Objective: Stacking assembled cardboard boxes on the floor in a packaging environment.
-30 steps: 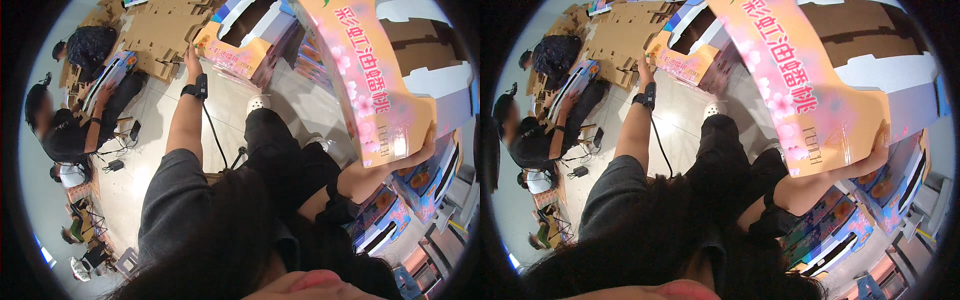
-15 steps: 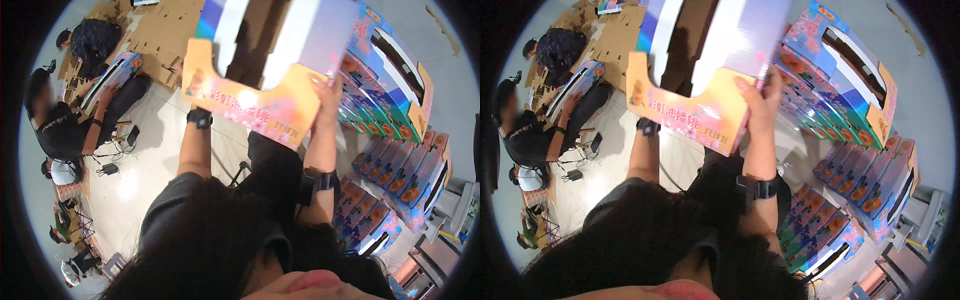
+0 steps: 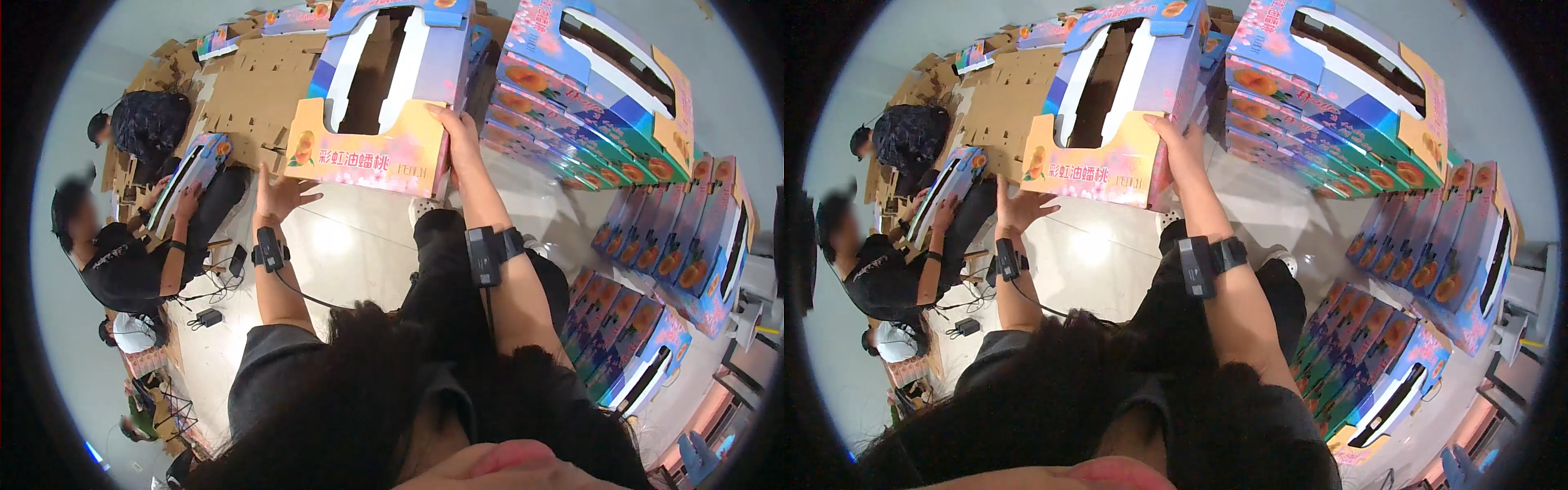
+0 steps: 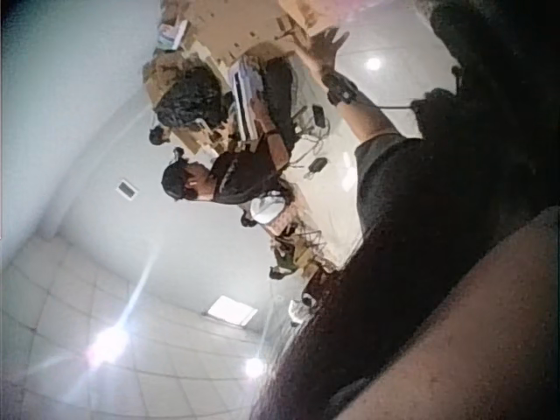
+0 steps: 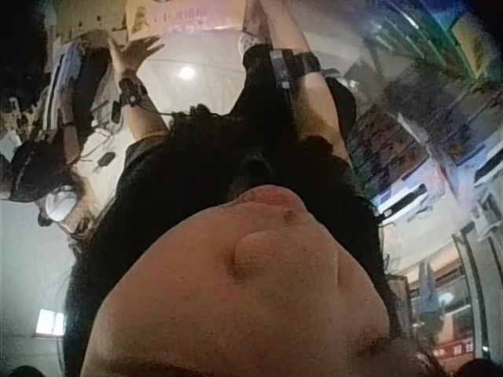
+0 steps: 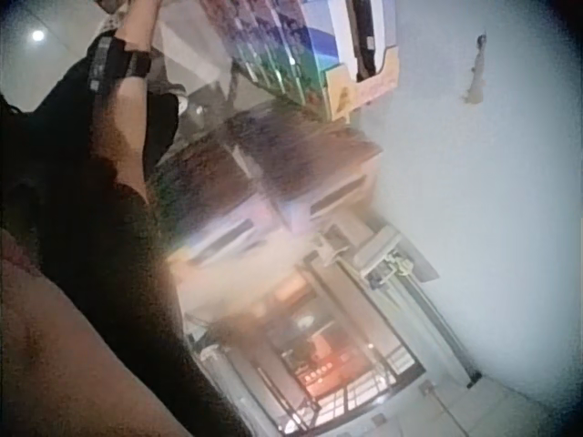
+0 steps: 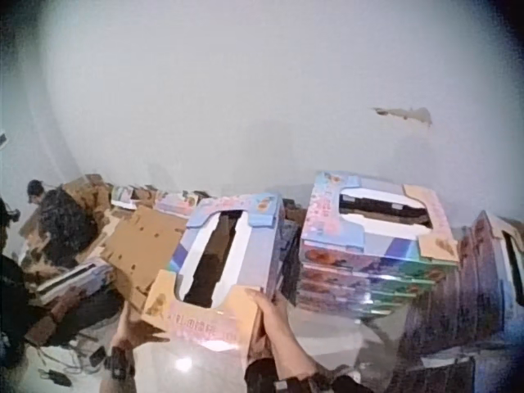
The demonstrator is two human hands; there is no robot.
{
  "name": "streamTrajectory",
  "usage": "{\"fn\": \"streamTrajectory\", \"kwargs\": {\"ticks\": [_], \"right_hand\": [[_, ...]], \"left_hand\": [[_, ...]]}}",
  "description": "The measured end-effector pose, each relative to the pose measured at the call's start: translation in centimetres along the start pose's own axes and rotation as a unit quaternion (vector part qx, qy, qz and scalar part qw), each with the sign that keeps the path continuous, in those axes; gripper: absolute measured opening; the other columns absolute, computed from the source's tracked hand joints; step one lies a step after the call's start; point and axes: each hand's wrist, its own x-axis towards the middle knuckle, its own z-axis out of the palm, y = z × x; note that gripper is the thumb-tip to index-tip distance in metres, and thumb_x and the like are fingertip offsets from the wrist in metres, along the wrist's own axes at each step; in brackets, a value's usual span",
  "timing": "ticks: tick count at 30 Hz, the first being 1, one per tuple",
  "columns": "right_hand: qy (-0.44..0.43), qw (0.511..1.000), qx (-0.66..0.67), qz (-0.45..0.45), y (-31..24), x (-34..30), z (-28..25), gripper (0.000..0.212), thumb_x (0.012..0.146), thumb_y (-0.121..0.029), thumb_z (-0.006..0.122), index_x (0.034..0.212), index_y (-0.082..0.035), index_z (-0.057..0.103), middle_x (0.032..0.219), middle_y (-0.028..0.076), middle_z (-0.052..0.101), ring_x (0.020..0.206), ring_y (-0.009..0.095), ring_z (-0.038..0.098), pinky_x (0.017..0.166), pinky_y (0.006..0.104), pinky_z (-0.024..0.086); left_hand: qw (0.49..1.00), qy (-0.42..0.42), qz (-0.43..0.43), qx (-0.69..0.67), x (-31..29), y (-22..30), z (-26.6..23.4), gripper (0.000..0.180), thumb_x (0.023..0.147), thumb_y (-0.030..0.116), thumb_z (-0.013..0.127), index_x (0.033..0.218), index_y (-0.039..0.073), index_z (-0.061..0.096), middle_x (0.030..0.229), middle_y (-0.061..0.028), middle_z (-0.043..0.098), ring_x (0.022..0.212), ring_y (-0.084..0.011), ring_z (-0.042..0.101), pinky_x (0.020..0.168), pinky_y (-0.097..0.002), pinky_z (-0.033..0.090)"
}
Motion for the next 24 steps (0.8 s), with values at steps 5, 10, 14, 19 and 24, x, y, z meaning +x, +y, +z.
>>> {"fn": "streamTrajectory", "kwargs": {"ticks": [5,10,14,19,24], "right_hand": [[0.009,1.000,-0.013,-0.023,0.6,0.7,-0.6,0.082,0.067,-0.037,0.072,0.126,0.008,0.036,0.112,0.019,0.052,0.103,0.026,0.053,0.088,0.0339,0.041],[-0.024,0.998,-0.049,-0.021,0.6,0.9,-0.7,0.100,0.069,-0.041,0.073,0.134,0.012,0.019,0.120,0.022,0.047,0.114,0.028,0.047,0.095,0.0352,0.038],[-0.104,0.984,-0.098,-0.108,2.0,1.2,-0.5,0.102,0.070,-0.038,0.075,0.135,0.012,0.015,0.126,0.022,0.042,0.117,0.029,0.044,0.096,0.0354,0.037],[-0.129,0.977,-0.073,-0.152,2.9,1.5,-0.5,0.097,0.077,-0.016,0.071,0.141,0.003,0.001,0.129,0.015,0.041,0.115,0.023,0.047,0.094,0.0320,0.040],[-0.124,0.975,-0.052,-0.178,3.1,1.7,-0.9,0.097,0.078,-0.017,0.071,0.141,0.002,0.000,0.128,0.014,0.043,0.114,0.022,0.048,0.094,0.0312,0.041]], "left_hand": [[0.971,0.182,-0.045,0.151,2.9,-0.2,3.0,0.073,0.079,0.067,0.044,0.128,0.013,0.046,0.120,-0.0088,0.053,0.106,-0.0239,0.050,0.093,-0.0427,0.033],[0.948,0.286,0.097,0.104,5.8,1.0,2.7,0.062,0.079,0.055,0.055,0.122,0.011,0.049,0.109,-0.0040,0.054,0.096,-0.0142,0.050,0.080,-0.0288,0.040],[0.937,0.276,0.194,0.085,7.3,2.1,4.8,0.059,0.081,0.052,0.056,0.123,0.011,0.049,0.110,-0.0040,0.054,0.094,-0.0136,0.051,0.080,-0.0271,0.041],[0.929,0.279,0.224,0.089,9.6,1.6,5.1,0.058,0.083,0.053,0.053,0.124,0.013,0.048,0.107,-0.0020,0.054,0.094,-0.0125,0.051,0.084,-0.0263,0.039],[0.928,0.268,0.207,0.157,12.2,0.6,2.1,0.062,0.082,0.059,0.048,0.126,0.016,0.047,0.106,-0.0011,0.055,0.091,-0.0122,0.050,0.081,-0.0261,0.038]]}}
